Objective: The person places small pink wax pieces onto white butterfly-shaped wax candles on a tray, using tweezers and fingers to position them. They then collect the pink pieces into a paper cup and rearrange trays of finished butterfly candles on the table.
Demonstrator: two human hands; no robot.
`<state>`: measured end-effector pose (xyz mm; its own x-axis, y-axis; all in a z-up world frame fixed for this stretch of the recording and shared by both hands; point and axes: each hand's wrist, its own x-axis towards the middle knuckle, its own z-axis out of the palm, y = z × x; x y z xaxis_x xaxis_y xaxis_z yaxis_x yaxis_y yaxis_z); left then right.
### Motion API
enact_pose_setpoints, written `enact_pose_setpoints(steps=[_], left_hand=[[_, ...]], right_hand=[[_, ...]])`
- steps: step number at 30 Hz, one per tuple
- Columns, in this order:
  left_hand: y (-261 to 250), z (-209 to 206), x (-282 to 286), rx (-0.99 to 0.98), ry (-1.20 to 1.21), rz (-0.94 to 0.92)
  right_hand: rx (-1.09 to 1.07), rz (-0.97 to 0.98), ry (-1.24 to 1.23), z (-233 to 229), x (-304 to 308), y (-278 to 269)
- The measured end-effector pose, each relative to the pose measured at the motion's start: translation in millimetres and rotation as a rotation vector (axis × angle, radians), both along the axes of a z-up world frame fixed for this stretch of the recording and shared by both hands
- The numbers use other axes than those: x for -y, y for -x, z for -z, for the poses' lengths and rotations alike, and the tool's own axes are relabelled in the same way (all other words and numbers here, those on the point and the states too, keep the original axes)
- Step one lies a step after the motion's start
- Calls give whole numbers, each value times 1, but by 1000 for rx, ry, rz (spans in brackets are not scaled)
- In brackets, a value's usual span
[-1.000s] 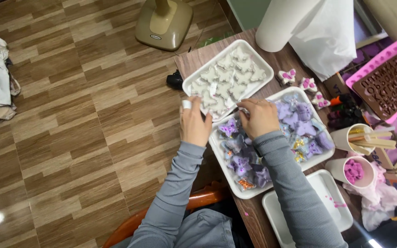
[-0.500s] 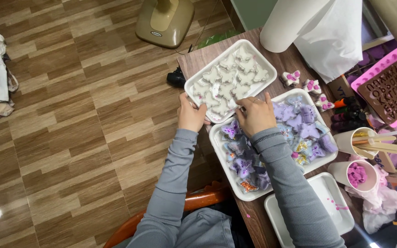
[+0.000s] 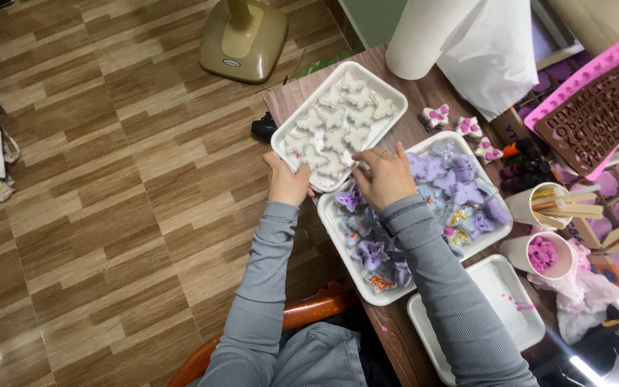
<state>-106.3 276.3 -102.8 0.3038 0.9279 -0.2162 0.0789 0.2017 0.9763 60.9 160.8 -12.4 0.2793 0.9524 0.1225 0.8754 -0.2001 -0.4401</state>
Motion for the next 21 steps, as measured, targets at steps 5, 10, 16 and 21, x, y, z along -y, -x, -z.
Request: enact_pose_setpoints(steps=[5, 10, 16, 21], left_hand=[[3, -22, 4, 29, -57, -3], [7, -40, 9, 73, -30, 70], [12, -68, 27, 169, -50, 125], [18, -95, 52, 239, -128, 153]], right_hand=[[-31, 6, -81, -3, 5, 1], [-76, 8, -154, -9, 17, 4], [-136, 50, -346, -37, 43, 11], [-344, 317, -484, -59, 76, 23]])
